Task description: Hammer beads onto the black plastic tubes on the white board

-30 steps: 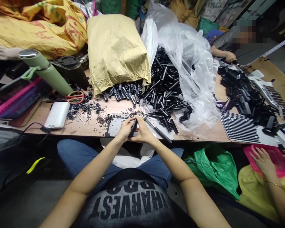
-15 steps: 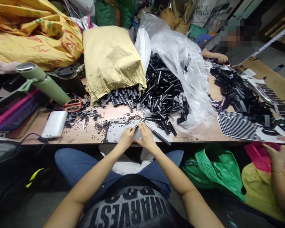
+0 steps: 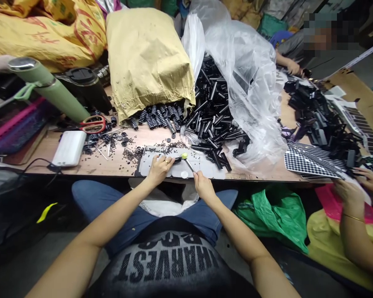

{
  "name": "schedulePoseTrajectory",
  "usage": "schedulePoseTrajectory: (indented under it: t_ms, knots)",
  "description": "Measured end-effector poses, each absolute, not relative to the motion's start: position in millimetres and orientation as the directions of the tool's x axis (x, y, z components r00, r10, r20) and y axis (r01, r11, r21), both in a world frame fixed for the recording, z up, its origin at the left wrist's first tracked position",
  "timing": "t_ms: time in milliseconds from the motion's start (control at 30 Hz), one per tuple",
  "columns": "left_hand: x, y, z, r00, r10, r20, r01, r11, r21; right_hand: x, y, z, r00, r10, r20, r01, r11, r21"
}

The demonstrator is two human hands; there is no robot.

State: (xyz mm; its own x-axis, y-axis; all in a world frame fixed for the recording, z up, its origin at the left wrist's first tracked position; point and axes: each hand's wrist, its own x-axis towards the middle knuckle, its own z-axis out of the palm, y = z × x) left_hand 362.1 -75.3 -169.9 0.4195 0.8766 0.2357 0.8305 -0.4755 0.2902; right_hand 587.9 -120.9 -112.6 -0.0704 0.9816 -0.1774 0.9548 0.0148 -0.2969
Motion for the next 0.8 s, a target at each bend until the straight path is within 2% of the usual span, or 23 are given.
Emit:
schedulePoseTrajectory:
  t_ms: [33, 100, 267, 333, 400, 500, 567, 633, 700, 800]
  knots:
    - [365.4, -76.6, -171.2, 0.412, 0.882, 0.229, 0.834, -0.466, 0.295, 588.2, -122.1, -110.9, -0.074, 0.976, -0.206, 0.96, 0.014, -0.281]
    - [376.0, -81.0, -173.4, 0.394, 0.892, 0.223, 0.839, -0.448, 0.308, 588.2, -122.6, -101.2, -0.09, 0.98, -0.177, 0.948, 0.029, -0.317]
    - [405.4, -95.7, -174.8, 0.406, 0.892, 0.198, 0.849, -0.449, 0.28, 569.4, -128.6, -61.9, -0.136, 0.99, 0.046, 0.809, 0.138, -0.572]
    - [408.9, -99.1, -175.7, 0.421, 0.889, 0.182, 0.852, -0.456, 0.256, 555.6, -133.9, -59.7, -0.166, 0.983, 0.082, 0.761, 0.181, -0.623]
    - [407.9, -100.7, -178.9, 0.433, 0.883, 0.183, 0.85, -0.467, 0.242, 542.1, -138.3, -69.3, -0.228, 0.972, 0.056, 0.776, 0.216, -0.593]
    - [404.4, -102.0, -186.5, 0.44, 0.875, 0.202, 0.842, -0.481, 0.244, 528.5, -141.4, -88.9, -0.31, 0.936, -0.167, 0.88, 0.216, -0.422]
    - [402.9, -101.6, -190.4, 0.448, 0.866, 0.223, 0.829, -0.496, 0.26, 526.3, -142.0, -92.6, -0.306, 0.911, -0.276, 0.916, 0.204, -0.344]
    - [402.0, -98.4, -190.8, 0.45, 0.856, 0.253, 0.815, -0.51, 0.276, 529.2, -142.4, -85.5, -0.3, 0.923, -0.242, 0.905, 0.194, -0.379]
    - [401.0, -92.5, -187.4, 0.433, 0.859, 0.273, 0.813, -0.503, 0.295, 535.3, -141.8, -73.1, -0.273, 0.953, -0.131, 0.865, 0.184, -0.467]
    - [400.6, -87.7, -178.1, 0.326, 0.916, 0.235, 0.858, -0.391, 0.334, 547.2, -135.8, -62.0, -0.199, 0.98, -0.006, 0.821, 0.163, -0.547]
